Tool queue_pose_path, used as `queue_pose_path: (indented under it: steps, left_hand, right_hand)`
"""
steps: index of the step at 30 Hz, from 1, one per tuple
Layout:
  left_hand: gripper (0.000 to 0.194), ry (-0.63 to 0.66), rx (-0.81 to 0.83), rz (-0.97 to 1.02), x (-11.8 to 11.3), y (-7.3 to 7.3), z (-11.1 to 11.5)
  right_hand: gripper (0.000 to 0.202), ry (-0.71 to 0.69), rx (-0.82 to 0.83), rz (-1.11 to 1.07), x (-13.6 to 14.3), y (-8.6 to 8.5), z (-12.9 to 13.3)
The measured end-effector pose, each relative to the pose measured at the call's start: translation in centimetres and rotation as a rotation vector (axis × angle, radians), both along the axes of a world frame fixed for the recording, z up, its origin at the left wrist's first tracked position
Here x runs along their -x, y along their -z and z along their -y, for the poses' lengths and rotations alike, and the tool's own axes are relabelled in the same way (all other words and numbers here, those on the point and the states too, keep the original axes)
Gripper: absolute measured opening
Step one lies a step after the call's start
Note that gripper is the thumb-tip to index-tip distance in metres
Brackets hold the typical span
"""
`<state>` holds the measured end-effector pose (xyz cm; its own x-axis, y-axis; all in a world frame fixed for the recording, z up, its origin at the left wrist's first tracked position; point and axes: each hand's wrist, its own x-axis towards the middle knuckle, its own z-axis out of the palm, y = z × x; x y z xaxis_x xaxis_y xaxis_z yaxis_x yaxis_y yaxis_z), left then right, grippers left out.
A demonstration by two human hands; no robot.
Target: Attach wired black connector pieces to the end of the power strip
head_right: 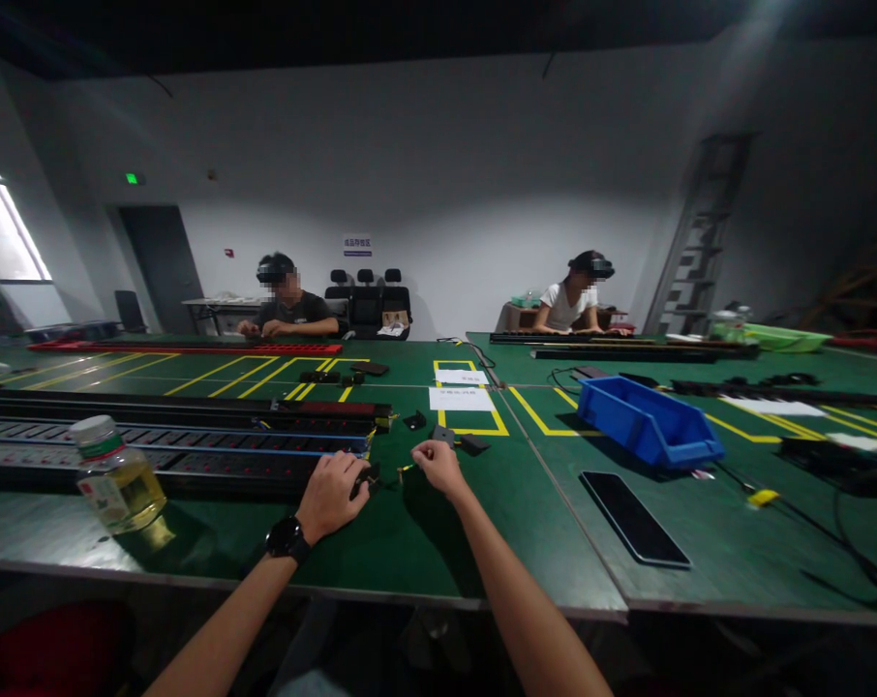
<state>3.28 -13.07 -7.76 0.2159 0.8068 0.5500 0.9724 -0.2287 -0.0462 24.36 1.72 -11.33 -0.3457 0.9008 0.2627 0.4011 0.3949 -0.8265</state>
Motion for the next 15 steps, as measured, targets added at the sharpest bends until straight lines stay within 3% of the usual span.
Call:
queue_pose_path:
  steps: [7, 15]
  left_hand:
    - [0.032, 0.11, -0.048, -0.098, -0.8, -0.6, 0.3]
    - [0.029, 0.082, -0.057, -0.084, -0.4, -0.5, 0.2]
  right_hand:
    - [0.037, -0.264, 0.146, -0.282, 0.6, 0.1, 0.2]
    - [0.043, -0.343, 0.119, -0.292, 1.4, 0.5, 0.6]
